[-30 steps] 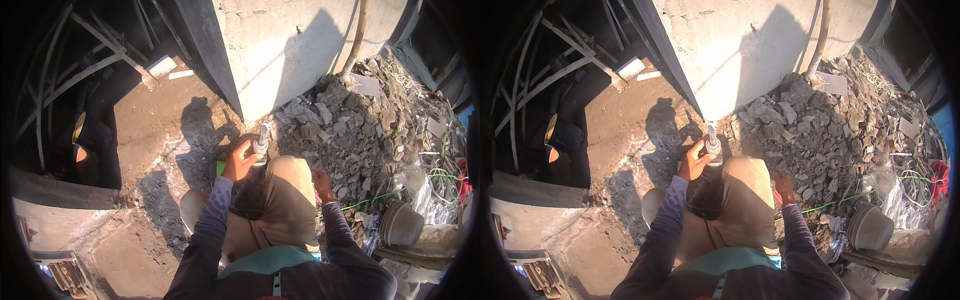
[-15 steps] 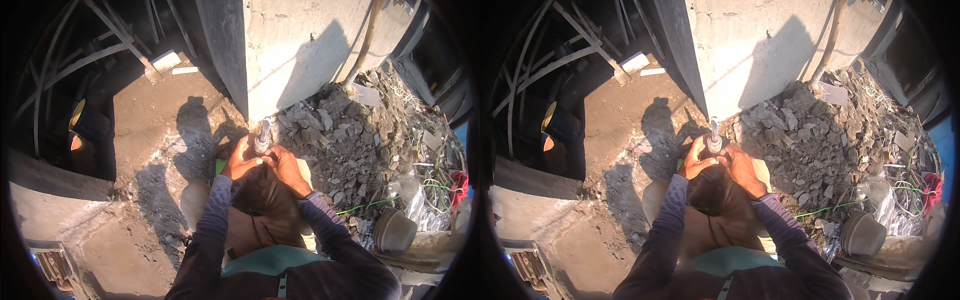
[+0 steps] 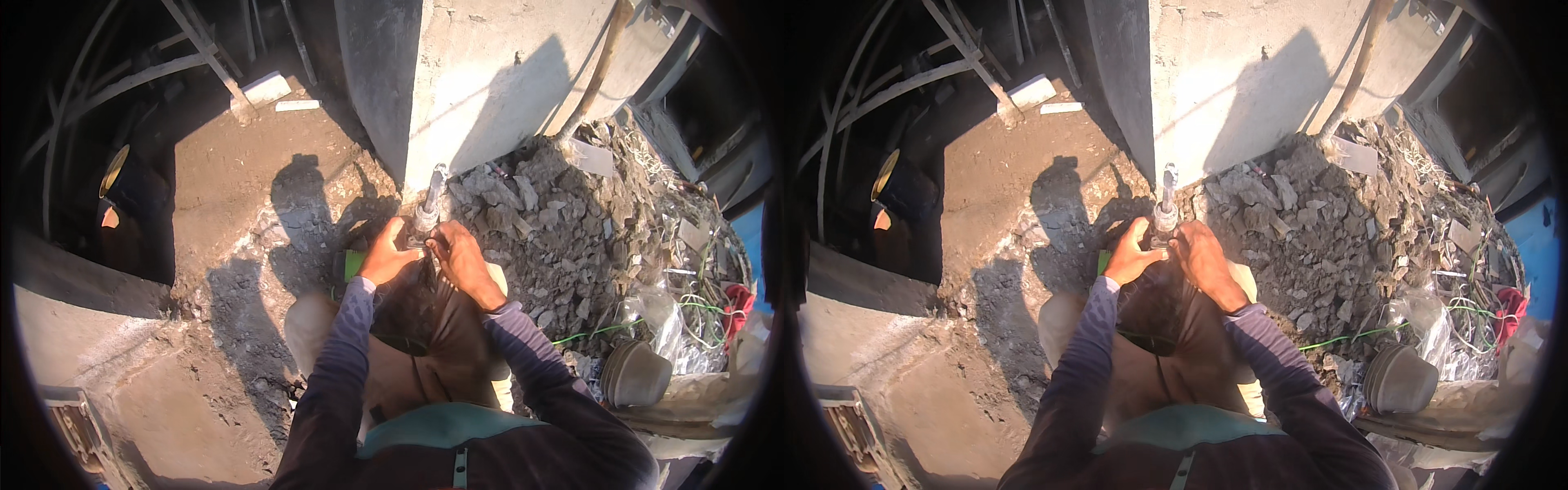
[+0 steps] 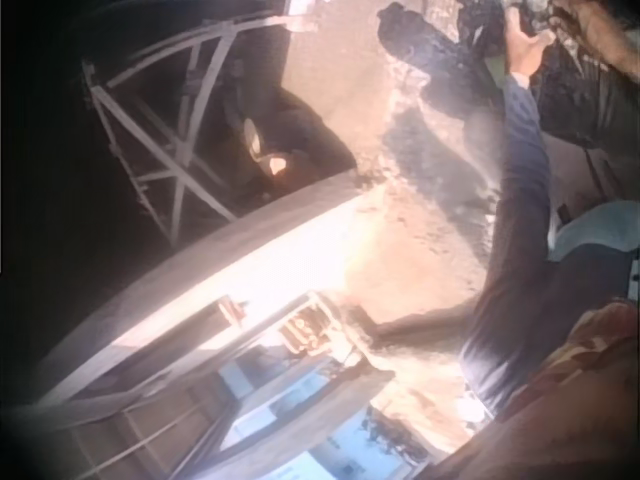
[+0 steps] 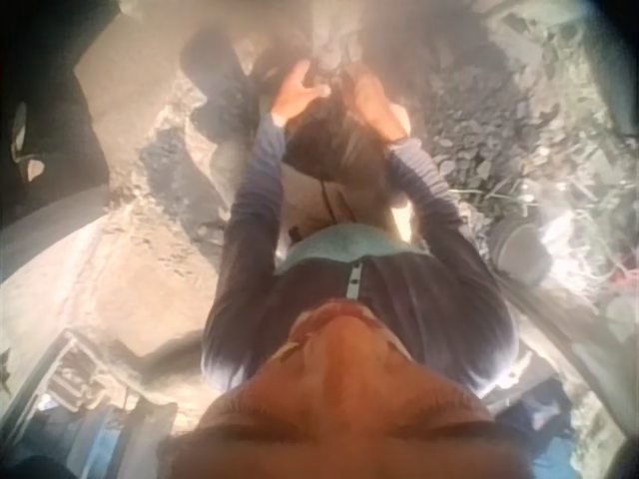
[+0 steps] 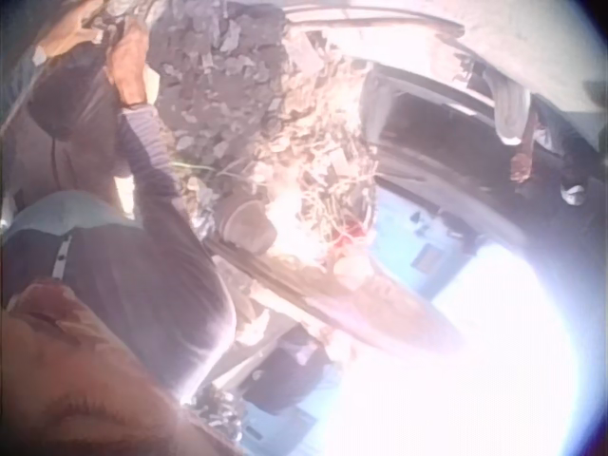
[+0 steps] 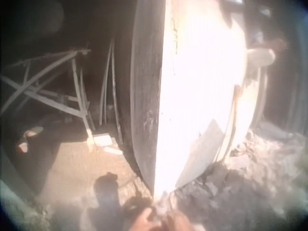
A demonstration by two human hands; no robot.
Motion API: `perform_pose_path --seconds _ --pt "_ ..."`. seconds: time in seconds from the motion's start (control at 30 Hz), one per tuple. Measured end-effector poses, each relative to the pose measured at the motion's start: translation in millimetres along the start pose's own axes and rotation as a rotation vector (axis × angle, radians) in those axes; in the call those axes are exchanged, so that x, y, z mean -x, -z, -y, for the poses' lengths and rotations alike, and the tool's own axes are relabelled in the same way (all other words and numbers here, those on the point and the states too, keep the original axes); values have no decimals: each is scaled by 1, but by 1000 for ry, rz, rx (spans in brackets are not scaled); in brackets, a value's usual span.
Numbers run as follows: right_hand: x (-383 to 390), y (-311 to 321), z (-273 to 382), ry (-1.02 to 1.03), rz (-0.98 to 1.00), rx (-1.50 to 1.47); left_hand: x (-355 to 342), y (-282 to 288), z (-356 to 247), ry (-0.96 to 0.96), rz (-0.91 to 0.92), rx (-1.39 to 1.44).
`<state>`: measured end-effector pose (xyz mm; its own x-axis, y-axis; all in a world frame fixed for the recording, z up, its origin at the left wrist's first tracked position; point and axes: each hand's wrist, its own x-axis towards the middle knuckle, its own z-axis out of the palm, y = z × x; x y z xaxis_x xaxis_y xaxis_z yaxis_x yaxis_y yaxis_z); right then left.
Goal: The person walks through a debris-filled construction area and sits on the ground. They use a green corded rotary hammer drill to drill into a concrete floor or wall base, adjusting the tool and position while drilling.
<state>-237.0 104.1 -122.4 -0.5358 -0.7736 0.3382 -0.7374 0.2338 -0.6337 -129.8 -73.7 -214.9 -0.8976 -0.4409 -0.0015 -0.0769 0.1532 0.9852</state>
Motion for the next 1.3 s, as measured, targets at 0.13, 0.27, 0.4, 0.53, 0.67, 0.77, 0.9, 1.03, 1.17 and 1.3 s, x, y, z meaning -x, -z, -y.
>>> perform_pose_path --seconds 0.13,0.27,0.4,0.53,0.67,0.77,0.9,1.03,1.17,1.3 --pt "-5 9 1 -23 108 -51 -5 9 1 5 42 -59" --pt "-11 39 -26 -269 277 -257 2 2 -40 -23 120 113" --pt "-18 18 -40 -225 239 -334 11 21 -16 -62 208 91" --pt "-23 18 -45 -198 338 -487 18 8 -33 -41 226 158" --pt "-24 19 -57 -100 376 -626 19 6 -29 -22 166 220" --pt "-24 19 -67 45 384 -560 19 3 -37 11 196 217" --pt "-25 14 -73 135 359 -519 15 4 -44 70 183 118" --pt "-26 13 -79 133 373 -549 14 -1 -50 116 178 160" --pt "-16 10 -81 -300 373 -933 15 7 -46 127 151 176" --pt "71 -6 -192 -648 271 -666 3 -8 -49 36 144 53"
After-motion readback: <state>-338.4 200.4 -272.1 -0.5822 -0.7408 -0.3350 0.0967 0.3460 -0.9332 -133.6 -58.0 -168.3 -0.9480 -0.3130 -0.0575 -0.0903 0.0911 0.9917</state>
